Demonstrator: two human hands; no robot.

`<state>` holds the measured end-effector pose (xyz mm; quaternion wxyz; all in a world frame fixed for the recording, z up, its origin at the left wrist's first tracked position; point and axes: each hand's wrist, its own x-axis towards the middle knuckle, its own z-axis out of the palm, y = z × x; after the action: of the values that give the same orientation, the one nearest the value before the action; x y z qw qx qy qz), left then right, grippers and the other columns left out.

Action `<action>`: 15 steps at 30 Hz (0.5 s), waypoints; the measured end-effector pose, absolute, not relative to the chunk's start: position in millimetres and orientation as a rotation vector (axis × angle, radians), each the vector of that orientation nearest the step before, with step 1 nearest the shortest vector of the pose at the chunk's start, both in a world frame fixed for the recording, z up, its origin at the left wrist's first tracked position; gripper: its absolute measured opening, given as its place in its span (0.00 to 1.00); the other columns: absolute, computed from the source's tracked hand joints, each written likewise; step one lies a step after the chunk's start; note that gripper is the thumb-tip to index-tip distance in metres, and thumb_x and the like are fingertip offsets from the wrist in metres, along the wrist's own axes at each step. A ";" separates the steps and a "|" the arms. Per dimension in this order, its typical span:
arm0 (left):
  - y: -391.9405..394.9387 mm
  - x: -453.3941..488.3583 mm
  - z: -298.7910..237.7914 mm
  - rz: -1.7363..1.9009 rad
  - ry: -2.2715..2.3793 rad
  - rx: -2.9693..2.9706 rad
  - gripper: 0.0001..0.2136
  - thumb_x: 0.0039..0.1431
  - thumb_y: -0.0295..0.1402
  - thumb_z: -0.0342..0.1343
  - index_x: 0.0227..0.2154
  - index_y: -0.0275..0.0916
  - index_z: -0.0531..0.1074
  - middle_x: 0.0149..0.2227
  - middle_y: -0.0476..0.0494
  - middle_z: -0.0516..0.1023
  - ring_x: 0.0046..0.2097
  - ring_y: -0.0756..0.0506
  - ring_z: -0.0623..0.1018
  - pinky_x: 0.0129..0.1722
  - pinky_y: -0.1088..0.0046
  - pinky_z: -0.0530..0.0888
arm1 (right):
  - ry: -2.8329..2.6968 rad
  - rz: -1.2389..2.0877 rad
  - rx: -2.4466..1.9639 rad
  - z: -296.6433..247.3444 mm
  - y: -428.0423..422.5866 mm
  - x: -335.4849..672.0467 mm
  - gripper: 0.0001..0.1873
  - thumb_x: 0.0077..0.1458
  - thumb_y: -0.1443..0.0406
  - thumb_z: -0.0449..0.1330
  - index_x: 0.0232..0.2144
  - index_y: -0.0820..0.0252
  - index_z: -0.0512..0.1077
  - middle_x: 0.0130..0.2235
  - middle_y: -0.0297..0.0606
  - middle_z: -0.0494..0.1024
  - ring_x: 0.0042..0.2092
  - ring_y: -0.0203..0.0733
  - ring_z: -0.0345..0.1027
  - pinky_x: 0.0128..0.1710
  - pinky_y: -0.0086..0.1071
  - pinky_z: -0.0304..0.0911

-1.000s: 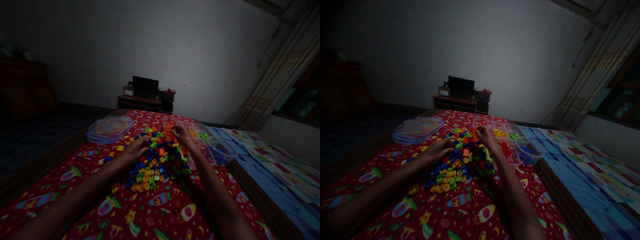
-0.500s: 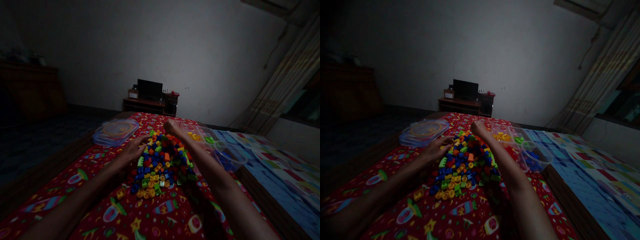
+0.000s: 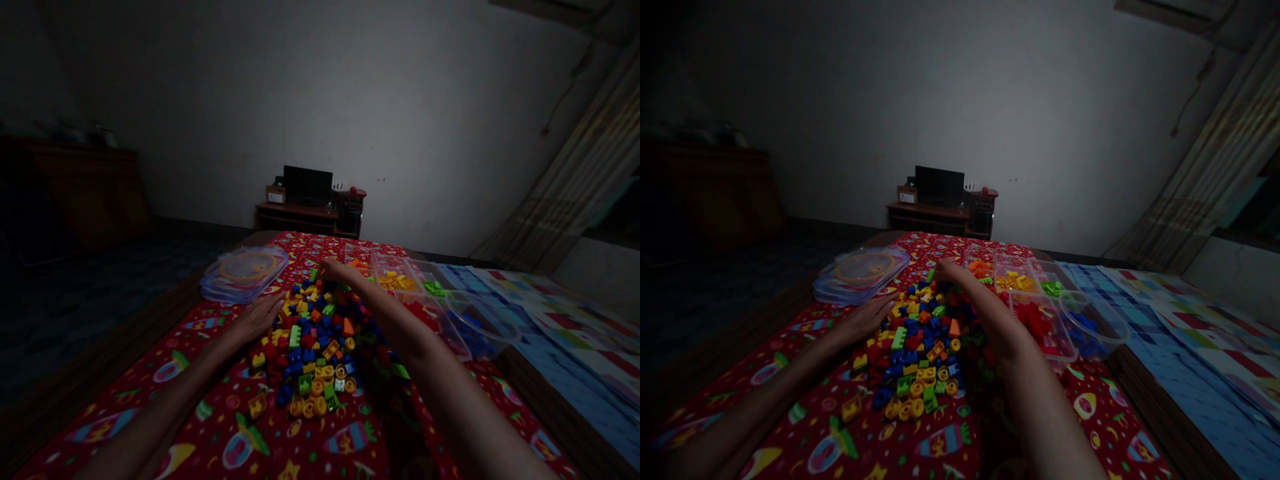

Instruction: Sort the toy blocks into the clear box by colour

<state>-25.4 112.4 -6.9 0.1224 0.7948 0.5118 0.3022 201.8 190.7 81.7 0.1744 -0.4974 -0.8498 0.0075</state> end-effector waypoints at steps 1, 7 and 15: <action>111.7 -24.4 -8.2 0.845 1.497 2.331 0.29 0.60 0.49 0.37 0.53 0.35 0.69 0.56 0.35 0.71 0.58 0.38 0.70 0.59 0.57 0.64 | -2.445 0.055 -1.422 83.2 190.9 204.7 0.10 0.51 0.68 0.64 0.37 0.65 0.75 0.38 0.39 0.77 0.37 0.40 0.71 0.36 0.31 0.68; 104.0 -10.7 -5.0 0.881 1.491 2.273 0.27 0.62 0.48 0.38 0.54 0.36 0.69 0.56 0.37 0.72 0.56 0.39 0.72 0.57 0.58 0.67 | -2.432 0.153 -1.405 105.4 182.3 236.9 0.16 0.45 0.76 0.57 0.36 0.63 0.78 0.33 0.36 0.79 0.34 0.36 0.70 0.33 0.24 0.62; 92.0 11.3 0.1 0.934 1.492 2.206 0.25 0.61 0.45 0.40 0.56 0.38 0.66 0.57 0.38 0.71 0.57 0.38 0.71 0.56 0.55 0.67 | -2.189 -0.011 -1.589 132.6 184.8 295.8 0.11 0.45 0.72 0.56 0.31 0.69 0.78 0.29 0.40 0.78 0.29 0.34 0.66 0.28 0.24 0.54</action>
<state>11.3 92.0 0.1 0.1592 0.7717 0.5220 0.3266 295.8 184.8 132.6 0.2165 -0.5736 -0.7900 -0.0040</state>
